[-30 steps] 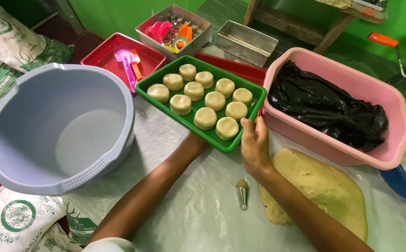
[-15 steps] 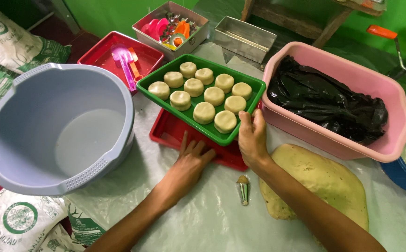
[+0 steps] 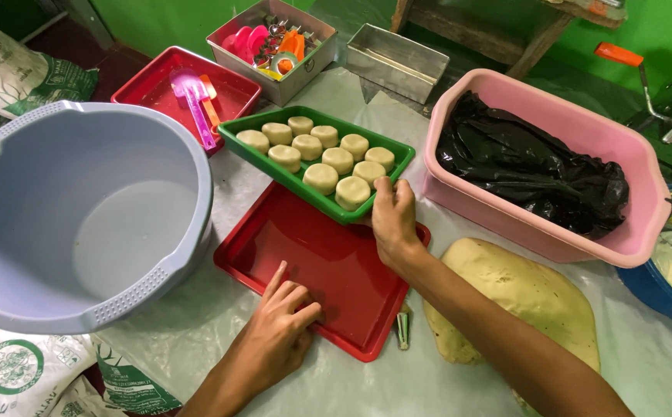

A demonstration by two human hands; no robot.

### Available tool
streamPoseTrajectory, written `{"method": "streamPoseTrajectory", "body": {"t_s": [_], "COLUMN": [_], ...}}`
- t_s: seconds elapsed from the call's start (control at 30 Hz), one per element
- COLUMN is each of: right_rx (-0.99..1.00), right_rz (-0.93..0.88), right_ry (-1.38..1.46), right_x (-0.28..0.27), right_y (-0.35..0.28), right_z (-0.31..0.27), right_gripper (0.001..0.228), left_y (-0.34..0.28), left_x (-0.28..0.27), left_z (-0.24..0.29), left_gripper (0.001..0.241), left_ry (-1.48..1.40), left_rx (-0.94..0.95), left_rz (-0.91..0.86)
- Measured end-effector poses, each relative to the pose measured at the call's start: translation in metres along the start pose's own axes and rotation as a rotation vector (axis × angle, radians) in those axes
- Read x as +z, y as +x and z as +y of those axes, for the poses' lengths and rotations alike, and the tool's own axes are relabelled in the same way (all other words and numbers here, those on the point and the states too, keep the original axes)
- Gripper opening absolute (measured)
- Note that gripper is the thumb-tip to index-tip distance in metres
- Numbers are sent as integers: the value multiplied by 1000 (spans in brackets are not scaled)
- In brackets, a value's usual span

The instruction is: Kneading a large lump of dough and rolling small pieces into round balls for pastries.

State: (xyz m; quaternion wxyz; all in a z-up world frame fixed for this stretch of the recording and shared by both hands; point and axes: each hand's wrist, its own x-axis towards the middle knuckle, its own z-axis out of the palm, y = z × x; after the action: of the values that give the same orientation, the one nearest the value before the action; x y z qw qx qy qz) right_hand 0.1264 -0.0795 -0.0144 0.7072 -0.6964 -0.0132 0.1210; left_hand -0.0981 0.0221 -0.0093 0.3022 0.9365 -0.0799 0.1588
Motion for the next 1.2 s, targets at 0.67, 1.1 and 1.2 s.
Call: {"method": "streamPoseTrajectory", "body": {"t_s": [0.67,1.1,1.2], "right_rx": [-157,99,211], "right_rz": [61,-43,-123], "right_ry": [-206,-44,-209], "right_x": [-11,-19,-9], "right_y": [83,90,63], "right_z": [21,14,-32], "right_gripper": [27,41,50], "left_y": [0,-11,-15], "left_x": [-4,-4,1], "left_z": [0,-3,-5], "left_gripper": [29,29,28], "left_ry": [4,93,103], "left_rx": [12,3,-12], "left_rz": [-19,1,10]}}
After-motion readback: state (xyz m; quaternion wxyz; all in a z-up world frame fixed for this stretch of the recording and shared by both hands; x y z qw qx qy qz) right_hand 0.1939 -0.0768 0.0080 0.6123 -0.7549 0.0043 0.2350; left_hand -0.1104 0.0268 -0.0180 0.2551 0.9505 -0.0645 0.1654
